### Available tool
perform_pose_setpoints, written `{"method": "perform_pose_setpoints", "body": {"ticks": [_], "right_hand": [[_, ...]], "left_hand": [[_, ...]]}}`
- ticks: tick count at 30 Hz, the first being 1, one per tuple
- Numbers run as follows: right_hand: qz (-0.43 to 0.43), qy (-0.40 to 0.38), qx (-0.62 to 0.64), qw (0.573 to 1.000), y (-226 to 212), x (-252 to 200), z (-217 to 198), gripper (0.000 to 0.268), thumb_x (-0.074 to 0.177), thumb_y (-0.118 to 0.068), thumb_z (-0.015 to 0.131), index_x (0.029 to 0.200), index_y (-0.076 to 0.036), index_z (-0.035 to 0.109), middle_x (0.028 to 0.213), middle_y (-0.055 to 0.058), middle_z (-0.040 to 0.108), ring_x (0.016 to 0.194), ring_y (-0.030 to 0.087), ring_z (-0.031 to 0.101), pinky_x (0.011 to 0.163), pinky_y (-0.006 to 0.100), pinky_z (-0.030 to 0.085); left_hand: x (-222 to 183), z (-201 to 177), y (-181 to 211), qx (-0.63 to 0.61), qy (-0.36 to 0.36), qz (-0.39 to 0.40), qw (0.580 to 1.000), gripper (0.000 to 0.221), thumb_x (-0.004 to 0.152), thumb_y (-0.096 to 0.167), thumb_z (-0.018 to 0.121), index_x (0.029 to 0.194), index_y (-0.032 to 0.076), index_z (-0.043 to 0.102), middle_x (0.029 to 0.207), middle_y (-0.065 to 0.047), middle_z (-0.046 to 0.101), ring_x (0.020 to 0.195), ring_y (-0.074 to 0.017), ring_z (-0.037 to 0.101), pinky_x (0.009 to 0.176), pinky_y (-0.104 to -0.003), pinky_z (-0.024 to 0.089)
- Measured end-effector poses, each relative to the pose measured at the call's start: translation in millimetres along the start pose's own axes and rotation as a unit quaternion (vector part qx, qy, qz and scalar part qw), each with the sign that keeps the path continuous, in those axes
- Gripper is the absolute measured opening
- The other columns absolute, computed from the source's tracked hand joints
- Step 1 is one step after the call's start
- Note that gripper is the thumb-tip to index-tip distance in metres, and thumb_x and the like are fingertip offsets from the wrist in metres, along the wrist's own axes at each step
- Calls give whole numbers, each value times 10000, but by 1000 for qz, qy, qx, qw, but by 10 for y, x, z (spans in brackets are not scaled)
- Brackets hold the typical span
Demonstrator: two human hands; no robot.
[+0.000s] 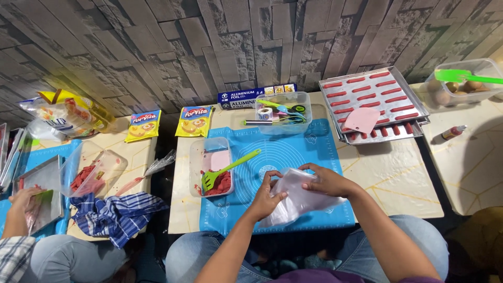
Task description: Cleaning and organizing a baking workspace by moving items and wiping the surface.
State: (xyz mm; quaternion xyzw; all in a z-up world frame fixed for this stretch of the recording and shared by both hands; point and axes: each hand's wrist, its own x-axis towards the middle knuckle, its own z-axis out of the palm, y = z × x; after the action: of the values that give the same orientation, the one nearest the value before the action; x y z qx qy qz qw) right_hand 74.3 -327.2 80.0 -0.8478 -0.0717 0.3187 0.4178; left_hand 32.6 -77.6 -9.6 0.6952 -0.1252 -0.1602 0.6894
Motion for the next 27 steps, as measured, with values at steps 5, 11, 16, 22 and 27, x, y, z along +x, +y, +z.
{"method": "perform_pose_setpoints", "body": {"ticks": [5, 11, 16, 22, 27], "right_hand": [[12, 30, 50, 998, -80, -13, 7, 676, 879, -282, 799, 1490, -309, 510, 943, 185, 750, 826, 297, 748, 720, 396, 622], [-1, 14, -15, 1000, -210, 12, -1, 606, 902, -315, 760, 1474, -274, 565, 1149, 274, 741, 1098, 421, 721, 943, 479, 572], [-1, -7, -24, 1000, 102, 199, -28, 616, 911, -322, 750, 1491, -279, 546, 1119, 255, 763, 1033, 408, 745, 892, 465, 590], [-7, -17, 104, 994, 309, 278, -84, 668, 841, -125, 793, 1470, -153, 571, 873, 136, 742, 709, 225, 681, 653, 330, 598], [-27, -31, 38, 998, -4, 115, -83, 625, 835, -124, 802, 1436, -173, 638, 1286, 259, 718, 1166, 398, 714, 942, 435, 598]], "left_hand": [[-40, -60, -22, -42, -64, -19, 997, 684, 869, -31, 727, 1404, 227, 388, 1162, -102, 690, 971, -198, 638, 877, -340, 561], [67, 1, -182, -87, -24, -16, 996, 522, 849, 17, 770, 1326, 184, 635, 1247, -73, 670, 1113, -161, 597, 976, -326, 500], [110, -79, -232, -141, 58, -38, 988, 545, 832, 6, 791, 1343, 161, 678, 1286, -64, 677, 1060, -130, 615, 911, -290, 562], [33, -85, -192, -209, 49, -118, 970, 697, 858, 11, 798, 1394, 235, 413, 1161, -81, 639, 983, -202, 671, 828, -336, 625], [258, -188, -646, -186, 64, -113, 974, 501, 832, -17, 797, 1254, 201, 638, 1107, -81, 710, 902, -165, 696, 727, -306, 644]]}}
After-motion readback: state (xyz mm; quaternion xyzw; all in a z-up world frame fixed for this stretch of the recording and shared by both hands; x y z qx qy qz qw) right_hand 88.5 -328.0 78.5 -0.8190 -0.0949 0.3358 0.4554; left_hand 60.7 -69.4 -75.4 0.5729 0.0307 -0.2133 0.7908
